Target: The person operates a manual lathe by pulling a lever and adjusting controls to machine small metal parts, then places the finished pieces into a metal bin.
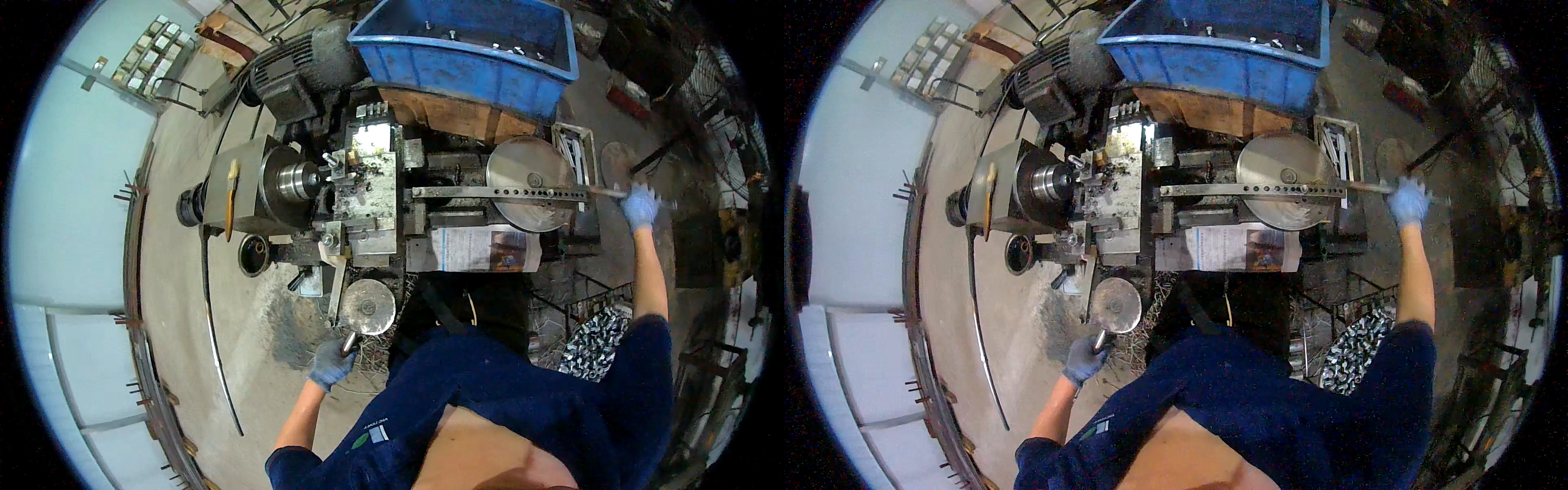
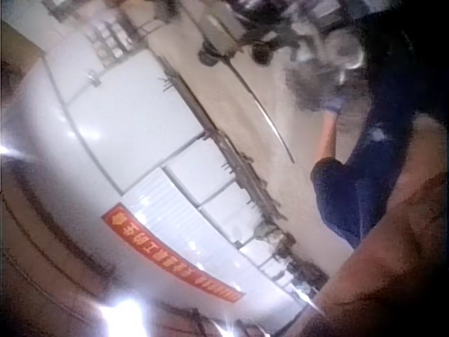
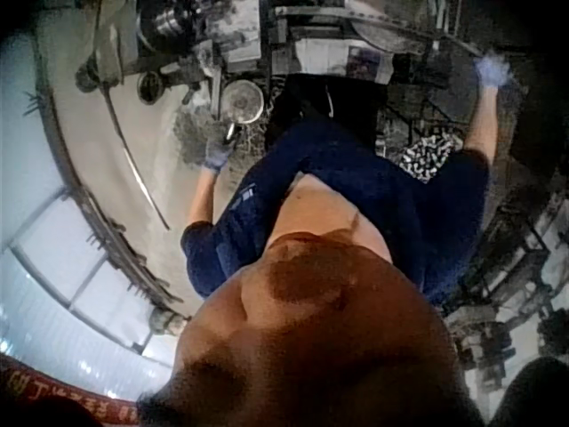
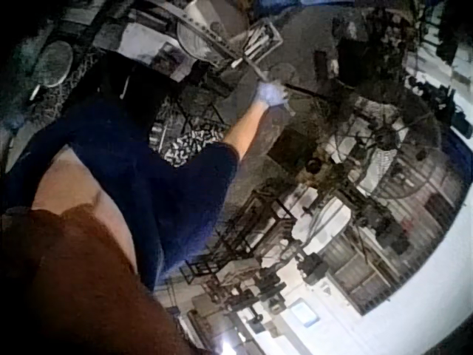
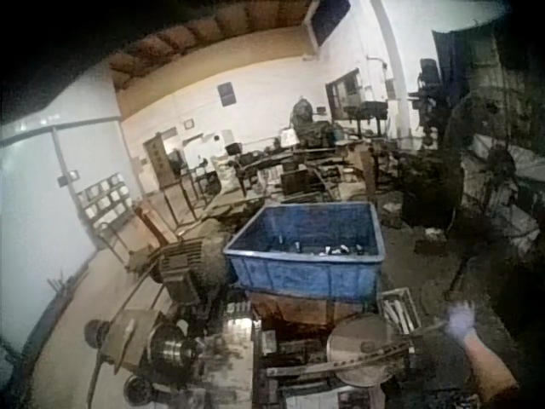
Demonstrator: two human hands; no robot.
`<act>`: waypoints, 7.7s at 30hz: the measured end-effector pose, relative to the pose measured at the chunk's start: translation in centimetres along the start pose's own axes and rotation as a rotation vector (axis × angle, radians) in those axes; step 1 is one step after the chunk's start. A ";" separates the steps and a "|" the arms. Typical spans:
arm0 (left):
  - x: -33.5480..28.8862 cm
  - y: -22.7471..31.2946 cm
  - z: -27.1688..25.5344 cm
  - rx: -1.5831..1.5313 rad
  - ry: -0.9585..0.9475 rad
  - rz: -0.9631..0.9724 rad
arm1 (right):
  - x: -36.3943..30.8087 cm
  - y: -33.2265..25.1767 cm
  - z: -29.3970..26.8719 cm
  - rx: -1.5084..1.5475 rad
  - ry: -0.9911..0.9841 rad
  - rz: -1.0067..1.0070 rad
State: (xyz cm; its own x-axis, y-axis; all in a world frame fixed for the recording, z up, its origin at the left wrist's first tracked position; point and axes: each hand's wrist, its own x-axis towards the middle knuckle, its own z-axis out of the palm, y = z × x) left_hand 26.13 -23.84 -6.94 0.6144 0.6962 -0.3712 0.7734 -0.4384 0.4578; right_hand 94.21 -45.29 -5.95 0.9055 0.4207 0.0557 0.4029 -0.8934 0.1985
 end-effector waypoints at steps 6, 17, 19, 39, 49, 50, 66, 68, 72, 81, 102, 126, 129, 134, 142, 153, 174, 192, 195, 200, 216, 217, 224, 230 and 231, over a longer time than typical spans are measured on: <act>1.5 -1.2 -2.2 -0.400 -0.308 -0.021 | 3.2 -5.0 1.2 -0.088 0.045 -0.011; 15.0 -22.5 -3.9 0.396 0.274 -0.227 | -12.5 -4.0 6.1 0.342 0.114 -0.153; 17.0 -22.5 -4.2 0.331 0.130 -0.279 | -13.9 -4.6 4.9 0.473 -0.061 -0.085; 16.2 -21.7 -2.5 0.280 0.039 -0.338 | -10.8 -14.8 -13.7 1.099 0.092 -0.461; 1.3 -19.5 -22.9 0.289 0.802 -0.351 | -17.7 -42.6 -26.8 0.112 0.157 -1.433; -0.7 -21.4 -23.4 0.296 0.823 -0.391 | -17.9 -44.5 -26.0 0.104 0.152 -1.446; -4.5 -18.9 -12.4 -0.243 0.674 -0.569 | -18.6 -47.0 -24.5 -0.037 0.090 -1.480; -2.6 -19.4 -13.8 -0.270 0.624 -0.531 | -18.1 -45.9 -25.5 -0.008 0.050 -1.442; -0.7 -23.8 -14.4 -0.478 0.654 -0.447 | -14.6 -41.7 -28.9 0.324 0.365 -1.341; 0.3 -23.4 -14.7 -0.501 0.628 -0.411 | 6.4 -28.1 -26.3 0.524 -0.005 -0.441; 0.4 -20.8 -16.0 -0.499 0.554 -0.570 | -17.7 16.8 -0.7 0.502 -0.051 0.401; -1.3 -20.3 -15.6 -0.473 0.615 -0.614 | -19.6 21.1 11.8 0.361 -0.657 0.347; -1.4 -20.2 -15.5 -0.458 0.614 -0.614 | -19.8 20.6 12.1 0.367 -0.667 0.269; -1.3 -20.2 -15.6 -0.424 0.611 -0.612 | -19.5 18.3 12.7 0.322 -0.712 0.219; 0.0 -25.8 -15.4 -0.430 0.874 -0.563 | -19.4 15.1 11.9 0.519 -0.565 0.243; 0.0 -23.0 -13.9 -0.277 0.723 -0.502 | -16.5 10.0 3.0 1.719 -0.069 -0.055; -8.1 -24.0 -9.2 -0.257 0.683 -0.587 | -18.5 -47.9 -23.5 0.080 0.075 -1.412; -6.7 -29.0 -15.7 0.621 0.771 -0.569 | -17.8 -50.6 -22.1 0.785 -0.145 -1.226; -6.3 -33.4 -18.6 0.787 0.683 -0.654 | -18.2 -50.6 -23.3 0.711 -0.096 -1.208; -4.4 -33.1 -18.9 0.696 0.657 -0.723 | -17.0 -49.9 -22.7 0.720 -0.071 -1.299; 16.6 -20.3 -2.5 0.391 0.095 -0.284 | -11.1 -17.6 -18.9 0.888 0.064 -0.716; 17.3 -21.0 -3.4 0.475 0.056 -0.281 | -10.2 -15.5 -17.7 0.857 0.082 -0.681; 15.9 -18.7 -5.9 0.376 0.084 -0.286 | -3.3 -4.8 -9.7 0.524 0.026 -0.316; 9.3 -19.7 -6.9 0.269 0.038 -0.242 | 1.7 -0.8 -4.6 0.009 -0.118 -0.229; 8.6 -17.9 -7.2 0.211 0.047 -0.216 | 2.0 -0.3 -3.5 -0.054 -0.162 -0.163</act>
State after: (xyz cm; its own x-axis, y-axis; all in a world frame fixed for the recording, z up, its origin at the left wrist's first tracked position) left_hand 16.43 -5.90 -12.55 0.4279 0.8097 -0.4017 0.9038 -0.3823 0.1922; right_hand 95.47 -43.64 -2.44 0.8404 0.5240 -0.1383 0.5417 -0.8042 0.2447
